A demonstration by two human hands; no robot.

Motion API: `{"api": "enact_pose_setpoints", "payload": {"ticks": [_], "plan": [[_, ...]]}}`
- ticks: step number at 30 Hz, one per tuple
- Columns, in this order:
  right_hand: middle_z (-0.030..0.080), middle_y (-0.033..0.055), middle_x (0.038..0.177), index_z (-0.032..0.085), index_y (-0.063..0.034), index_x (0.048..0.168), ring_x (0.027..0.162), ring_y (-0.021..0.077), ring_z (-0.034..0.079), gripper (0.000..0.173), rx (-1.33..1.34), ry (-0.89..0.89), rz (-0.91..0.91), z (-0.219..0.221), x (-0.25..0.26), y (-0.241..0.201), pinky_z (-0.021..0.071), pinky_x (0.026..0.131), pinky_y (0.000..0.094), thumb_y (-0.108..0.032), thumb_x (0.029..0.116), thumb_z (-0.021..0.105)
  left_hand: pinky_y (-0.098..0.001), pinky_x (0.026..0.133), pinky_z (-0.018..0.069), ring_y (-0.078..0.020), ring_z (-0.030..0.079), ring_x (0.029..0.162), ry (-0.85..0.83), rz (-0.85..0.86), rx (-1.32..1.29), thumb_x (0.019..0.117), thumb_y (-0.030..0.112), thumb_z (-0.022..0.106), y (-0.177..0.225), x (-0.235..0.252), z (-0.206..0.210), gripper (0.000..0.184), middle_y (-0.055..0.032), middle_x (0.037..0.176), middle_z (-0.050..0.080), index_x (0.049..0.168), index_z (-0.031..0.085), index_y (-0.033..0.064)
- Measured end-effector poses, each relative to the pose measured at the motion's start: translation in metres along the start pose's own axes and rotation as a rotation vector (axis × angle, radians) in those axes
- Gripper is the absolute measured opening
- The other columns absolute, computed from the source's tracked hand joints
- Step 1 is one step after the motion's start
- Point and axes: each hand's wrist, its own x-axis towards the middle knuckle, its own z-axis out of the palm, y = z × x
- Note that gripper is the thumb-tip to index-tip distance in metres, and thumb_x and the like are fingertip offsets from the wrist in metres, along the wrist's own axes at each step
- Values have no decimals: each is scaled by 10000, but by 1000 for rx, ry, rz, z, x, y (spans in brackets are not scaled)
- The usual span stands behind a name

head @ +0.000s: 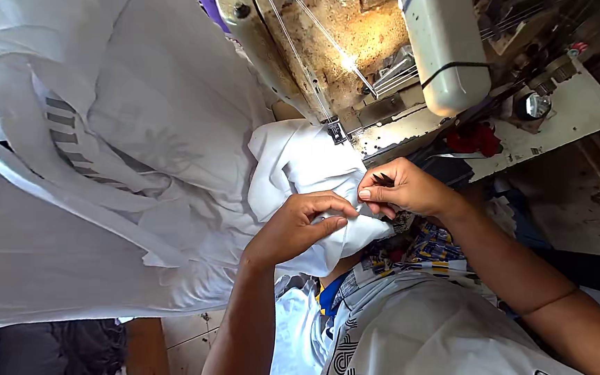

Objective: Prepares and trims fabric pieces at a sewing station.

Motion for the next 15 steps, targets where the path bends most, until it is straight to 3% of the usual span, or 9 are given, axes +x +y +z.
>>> {"api": "enact_pose_setpoints", "payload": {"ticks": [5, 9, 12, 13, 15], "plan": [[636, 65, 724, 708, -34, 1021, 504, 121, 542, 129, -163, 236, -51, 13, -7, 6, 464, 434, 238, -148, 1017, 649, -370, 949, 606, -230, 667, 1156, 134, 2, -75, 930, 38, 705, -4, -5, 2, 292, -82, 1276, 684, 1221, 729, 40], [591, 35, 704, 699, -62, 1041, 563, 114, 533, 147, -188, 204, -14, 18, -8, 15, 455, 499, 249, -202, 1001, 674, -370, 970, 598, -241, 646, 1196, 202, 20, -94, 914, 23, 716, -6, -5, 7, 355, -95, 1318, 661, 1269, 714, 35], [576, -9, 720, 667, -108, 990, 611, 79, 537, 233, -370, 120, 25, 15, -13, 10, 453, 550, 244, -305, 1052, 559, -375, 987, 593, -249, 626, 1234, 213, 0, -121, 909, 23, 717, -5, -4, 8, 397, -93, 1380, 626, 1306, 693, 35], [591, -20, 756, 681, -119, 988, 649, 66, 544, 254, -425, 91, 33, 15, -15, 8, 452, 581, 242, -284, 1060, 502, -374, 991, 592, -251, 619, 1249, 204, -12, -141, 909, 24, 716, -5, -4, 9, 416, -92, 1409, 608, 1323, 680, 33], [654, -19, 934, 720, -115, 1072, 869, 59, 613, 274, -521, 18, 31, 12, -19, 3, 518, 776, 256, -211, 1056, 464, -366, 975, 599, -246, 616, 1254, 186, -29, -168, 906, 23, 714, -7, -4, 10, 437, -87, 1440, 585, 1341, 667, 35]]}}
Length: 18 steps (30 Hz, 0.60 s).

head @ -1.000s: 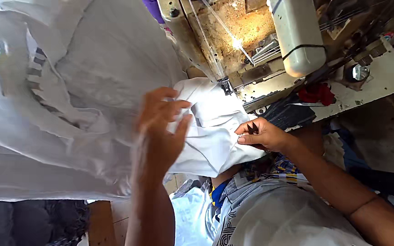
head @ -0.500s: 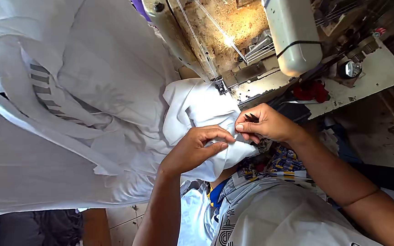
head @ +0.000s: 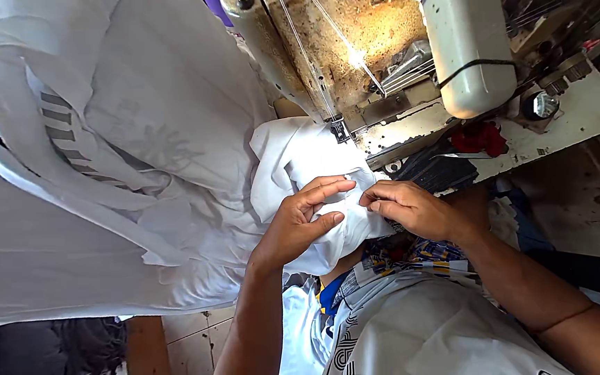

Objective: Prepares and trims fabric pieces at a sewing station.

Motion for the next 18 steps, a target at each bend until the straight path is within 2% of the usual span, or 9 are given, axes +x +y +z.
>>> {"api": "enact_pose_setpoints", "payload": {"ticks": [1, 2, 5, 6, 8, 10, 12, 18], "plan": [[656, -7, 985, 725, -102, 1107, 932, 69, 619, 274, -26, -21, -18, -1, -1, -1, 526, 832, 263, -188, 1064, 469, -365, 967, 603, -244, 617, 1252, -6, -5, -4, 908, 24, 716, -1, 0, 1, 441, -84, 1445, 580, 1346, 663, 39], [649, -2, 975, 726, -93, 1104, 915, 70, 616, 267, -41, -21, -44, -1, -2, -1, 528, 820, 253, -184, 1073, 477, -365, 967, 604, -244, 614, 1256, -12, -7, -9, 909, 23, 715, -2, 0, 2, 449, -84, 1450, 575, 1353, 657, 39], [647, -30, 809, 714, -107, 1099, 713, 35, 609, 260, -75, 24, -95, 4, -2, 3, 533, 662, 209, -244, 1094, 494, -369, 970, 606, -251, 609, 1267, -22, 1, -27, 912, 15, 713, -2, 1, 4, 453, -93, 1457, 568, 1360, 649, 28], [660, -38, 809, 724, -113, 1131, 711, 29, 614, 278, -80, 40, -98, 6, -2, 4, 534, 662, 221, -270, 1093, 497, -371, 972, 605, -254, 608, 1269, -26, 6, -33, 910, 12, 713, -1, 2, 5, 452, -96, 1457, 568, 1357, 649, 24], [696, -34, 904, 726, -114, 1189, 806, 31, 638, 342, -42, 49, -102, 8, -3, 7, 550, 745, 243, -301, 1102, 454, -377, 979, 603, -262, 605, 1269, -31, 15, -39, 909, 14, 716, -1, 2, 5, 454, -102, 1454, 568, 1357, 648, 22], [645, -16, 807, 725, -89, 1154, 729, 60, 600, 381, 71, 86, -89, 12, -3, 9, 521, 679, 252, -272, 1112, 394, -375, 979, 602, -262, 606, 1267, -32, 20, -36, 907, 19, 722, 0, 2, 4, 455, -101, 1451, 568, 1356, 649, 23], [611, -12, 744, 713, -90, 1107, 679, 81, 587, 357, 129, 100, -70, 15, -2, 9, 507, 633, 260, -254, 1110, 395, -373, 981, 603, -260, 603, 1273, -35, 15, -34, 905, 18, 723, 0, 3, 5, 458, -99, 1455, 567, 1357, 649, 23], [605, 8, 757, 677, -84, 999, 696, 103, 590, 258, 223, 136, -54, 24, 2, 8, 499, 625, 270, -217, 1081, 470, -384, 1012, 588, -258, 588, 1296, -57, 1, -30, 905, 8, 716, 1, 4, 9, 462, -90, 1462, 562, 1362, 651, 39]]}}
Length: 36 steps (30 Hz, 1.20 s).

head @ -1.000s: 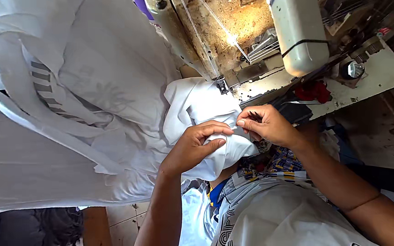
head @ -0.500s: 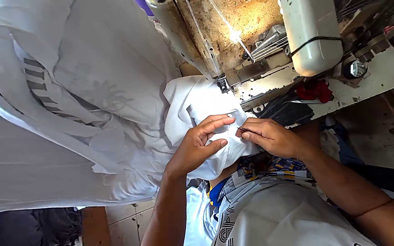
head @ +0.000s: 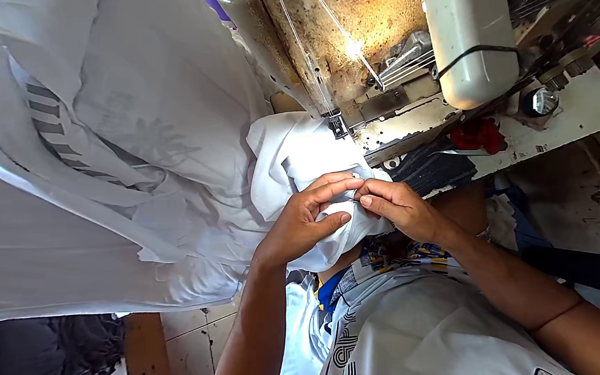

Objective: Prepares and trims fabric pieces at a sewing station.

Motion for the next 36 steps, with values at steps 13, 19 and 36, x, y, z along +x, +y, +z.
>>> {"api": "enact_pose_setpoints", "payload": {"ticks": [13, 19, 36], "plan": [[628, 31, 718, 685, -1, 926, 609, 53, 558, 127, 368, -64, -10, 8, 2, 16, 477, 560, 210, -73, 889, 783, -285, 872, 613, -144, 658, 1138, -41, 127, 404, 881, 113, 764, 44, -1, -23, 651, -12, 1434, 590, 1487, 527, 105], [576, 8, 697, 625, -41, 937, 564, 66, 530, 140, 0, 87, -204, 0, 5, -11, 461, 492, 211, -84, 916, 757, -194, 500, 426, 10, 510, 595, 32, -84, 876, 888, 455, 743, 68, -23, -42, 222, 150, 823, 623, 994, 697, 265], [722, 116, 1018, 727, 30, 897, 885, 124, 689, 160, -26, 175, -456, 9, 0, -30, 604, 745, 251, 124, 879, 597, -229, 691, 606, -58, 688, 897, 230, 58, 611, 934, 229, 687, 58, -48, -15, 127, 75, 1098, 711, 1019, 775, 195]]}}
